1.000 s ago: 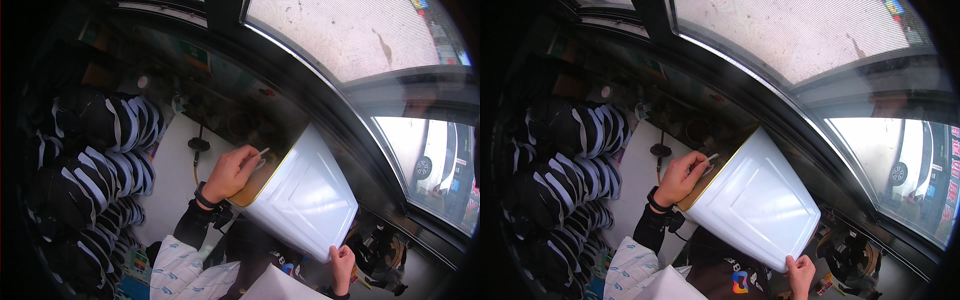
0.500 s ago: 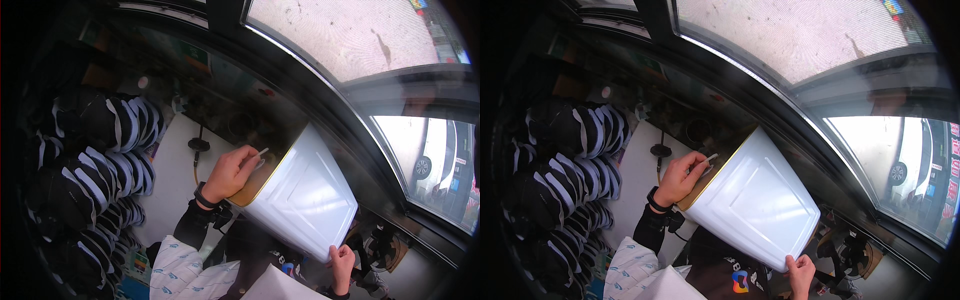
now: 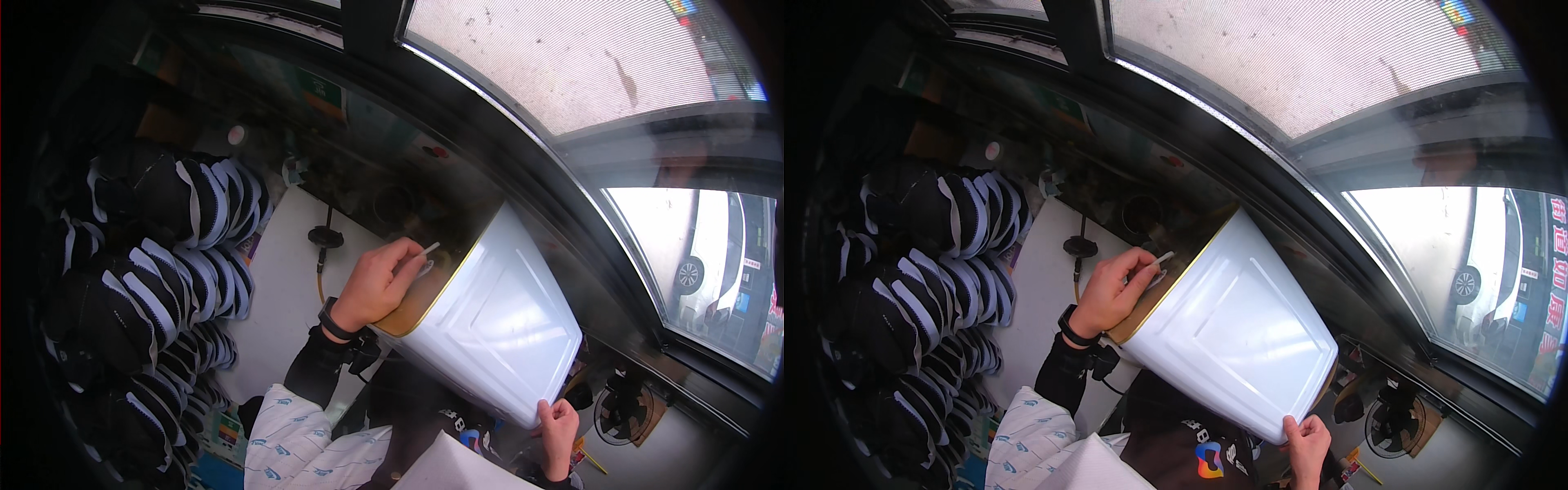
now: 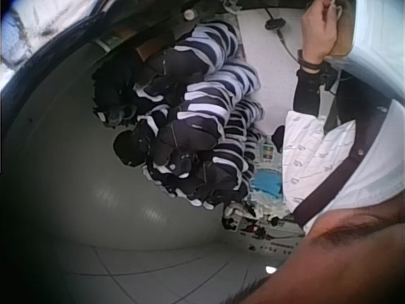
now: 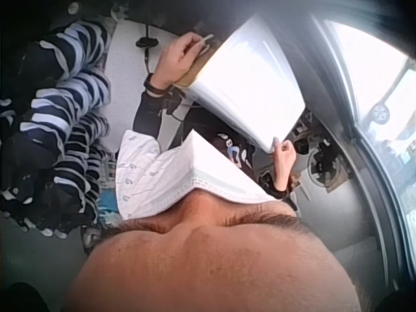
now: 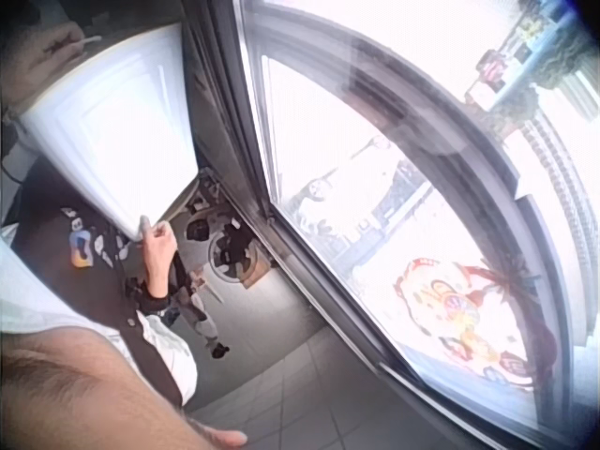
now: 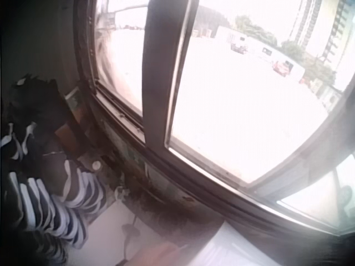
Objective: Applying glue to the edges of shoe uppers using a spray gun and then refining the application with a small brush.
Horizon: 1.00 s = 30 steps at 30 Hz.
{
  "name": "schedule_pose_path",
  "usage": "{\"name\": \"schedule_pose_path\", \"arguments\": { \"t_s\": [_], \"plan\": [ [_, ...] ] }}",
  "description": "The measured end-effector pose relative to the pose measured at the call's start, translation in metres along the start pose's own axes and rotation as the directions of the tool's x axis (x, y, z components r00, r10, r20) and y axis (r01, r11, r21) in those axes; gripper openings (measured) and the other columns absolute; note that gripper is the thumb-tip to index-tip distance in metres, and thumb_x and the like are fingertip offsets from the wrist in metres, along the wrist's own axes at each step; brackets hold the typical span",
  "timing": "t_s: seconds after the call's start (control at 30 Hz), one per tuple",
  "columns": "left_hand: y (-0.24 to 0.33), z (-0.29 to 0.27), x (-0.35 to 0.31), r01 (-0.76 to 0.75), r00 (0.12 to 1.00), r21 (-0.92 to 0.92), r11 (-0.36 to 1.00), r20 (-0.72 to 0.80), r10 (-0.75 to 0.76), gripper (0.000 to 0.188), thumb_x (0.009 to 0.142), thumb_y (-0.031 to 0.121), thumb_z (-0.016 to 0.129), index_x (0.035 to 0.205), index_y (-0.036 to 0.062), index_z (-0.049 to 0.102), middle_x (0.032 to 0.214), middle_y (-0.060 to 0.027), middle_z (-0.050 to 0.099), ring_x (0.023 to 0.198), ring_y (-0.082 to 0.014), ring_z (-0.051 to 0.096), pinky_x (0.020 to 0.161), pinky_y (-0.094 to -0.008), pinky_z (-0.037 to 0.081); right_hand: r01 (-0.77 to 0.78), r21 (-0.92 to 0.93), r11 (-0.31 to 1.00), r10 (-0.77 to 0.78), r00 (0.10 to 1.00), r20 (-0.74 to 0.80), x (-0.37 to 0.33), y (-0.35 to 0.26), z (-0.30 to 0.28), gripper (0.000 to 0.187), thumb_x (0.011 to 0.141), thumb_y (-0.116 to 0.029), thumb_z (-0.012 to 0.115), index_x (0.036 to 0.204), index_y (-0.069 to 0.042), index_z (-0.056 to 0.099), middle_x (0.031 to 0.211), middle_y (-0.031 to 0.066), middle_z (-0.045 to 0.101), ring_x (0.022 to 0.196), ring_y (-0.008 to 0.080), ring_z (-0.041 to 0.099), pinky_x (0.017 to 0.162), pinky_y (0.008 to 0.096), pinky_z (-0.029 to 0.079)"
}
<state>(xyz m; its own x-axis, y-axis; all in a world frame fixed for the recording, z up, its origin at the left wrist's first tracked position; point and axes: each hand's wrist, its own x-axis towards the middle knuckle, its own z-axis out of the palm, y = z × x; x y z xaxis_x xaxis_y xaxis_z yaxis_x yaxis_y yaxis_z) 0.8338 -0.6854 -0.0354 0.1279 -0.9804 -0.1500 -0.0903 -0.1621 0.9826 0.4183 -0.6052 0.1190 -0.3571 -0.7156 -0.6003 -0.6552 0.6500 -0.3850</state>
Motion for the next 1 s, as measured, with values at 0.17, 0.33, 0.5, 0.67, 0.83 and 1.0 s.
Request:
{"name": "schedule_pose_path", "arguments": {
  "t_s": [0.17, 0.33, 0.5, 0.67, 0.83, 1.0],
  "plan": [
    [-0.001, 0.000, -0.001, 0.022, 1.000, -0.001, 1.000, 0.016, -0.022, 0.013, 0.101, 0.010, 0.063, 0.105, -0.0012, 0.066, 0.087, -0.0103, 0.072, 0.070, -0.0184, 0.066, 0.064, -0.0283, 0.050, -0.002, 0.008, 1.000, 0.002, 1.000, 0.006, 0.001, -0.003, 0.003, 0.039, 0.096, -0.021, 0.075, 0.072, -0.006, 0.047, 0.062, 0.0015, 0.052, 0.044, 0.0112, 0.054, 0.040, 0.0260, 0.045],
    [-0.001, 0.001, -0.001, 0.006, 1.000, 0.006, 1.000, 0.014, -0.006, 0.014, 0.101, 0.011, 0.063, 0.106, -0.0012, 0.066, 0.087, -0.0101, 0.072, 0.070, -0.0178, 0.066, 0.064, -0.0283, 0.050, -0.022, 0.010, 1.000, 0.022, 1.000, 0.006, 0.001, -0.004, 0.004, 0.039, 0.096, -0.021, 0.074, 0.073, -0.007, 0.047, 0.062, 0.0010, 0.052, 0.044, 0.0104, 0.053, 0.041, 0.0257, 0.045],
    [-0.001, 0.003, -0.002, 0.030, 0.999, -0.009, 1.000, 0.013, -0.030, 0.014, 0.101, 0.012, 0.064, 0.107, -0.0011, 0.066, 0.088, -0.0098, 0.073, 0.072, -0.0173, 0.067, 0.066, -0.0277, 0.051, -0.024, 0.069, 0.997, 0.024, 1.000, -0.003, 0.000, -0.001, 0.005, 0.040, 0.091, -0.020, 0.081, 0.072, -0.006, 0.049, 0.062, 0.0001, 0.054, 0.049, 0.0073, 0.052, 0.042, 0.0261, 0.049],
    [0.000, 0.003, -0.002, 0.037, 0.999, -0.019, 0.999, -0.001, -0.037, 0.014, 0.101, 0.011, 0.064, 0.107, -0.0012, 0.066, 0.088, -0.0098, 0.073, 0.073, -0.0175, 0.068, 0.068, -0.0273, 0.051, -0.025, 0.069, 0.997, 0.025, 1.000, 0.008, 0.001, 0.002, 0.004, 0.040, 0.091, -0.021, 0.081, 0.073, -0.006, 0.049, 0.062, 0.0000, 0.054, 0.049, 0.0073, 0.052, 0.042, 0.0264, 0.049],
    [0.001, 0.004, -0.003, -0.003, 1.000, 0.003, 1.000, -0.028, 0.003, 0.012, 0.100, 0.012, 0.063, 0.103, -0.0002, 0.065, 0.083, -0.0137, 0.070, 0.067, -0.0220, 0.066, 0.064, -0.0311, 0.050, -0.017, 0.071, 0.997, 0.017, 1.000, 0.008, 0.002, 0.004, 0.005, 0.042, 0.092, -0.023, 0.081, 0.073, -0.006, 0.048, 0.062, 0.0002, 0.054, 0.049, 0.0084, 0.054, 0.042, 0.0266, 0.049],
    [0.010, 0.007, -0.006, -0.023, 0.999, 0.015, 1.000, -0.030, 0.024, 0.012, 0.100, 0.010, 0.064, 0.104, -0.0005, 0.066, 0.085, -0.0120, 0.070, 0.069, -0.0210, 0.066, 0.064, -0.0300, 0.050, 0.002, 0.069, 0.998, -0.005, 0.999, 0.042, 0.012, 0.015, 0.008, 0.042, 0.094, -0.024, 0.079, 0.073, -0.005, 0.048, 0.063, 0.0014, 0.055, 0.048, 0.0114, 0.058, 0.044, 0.0266, 0.048]
  ]
}}
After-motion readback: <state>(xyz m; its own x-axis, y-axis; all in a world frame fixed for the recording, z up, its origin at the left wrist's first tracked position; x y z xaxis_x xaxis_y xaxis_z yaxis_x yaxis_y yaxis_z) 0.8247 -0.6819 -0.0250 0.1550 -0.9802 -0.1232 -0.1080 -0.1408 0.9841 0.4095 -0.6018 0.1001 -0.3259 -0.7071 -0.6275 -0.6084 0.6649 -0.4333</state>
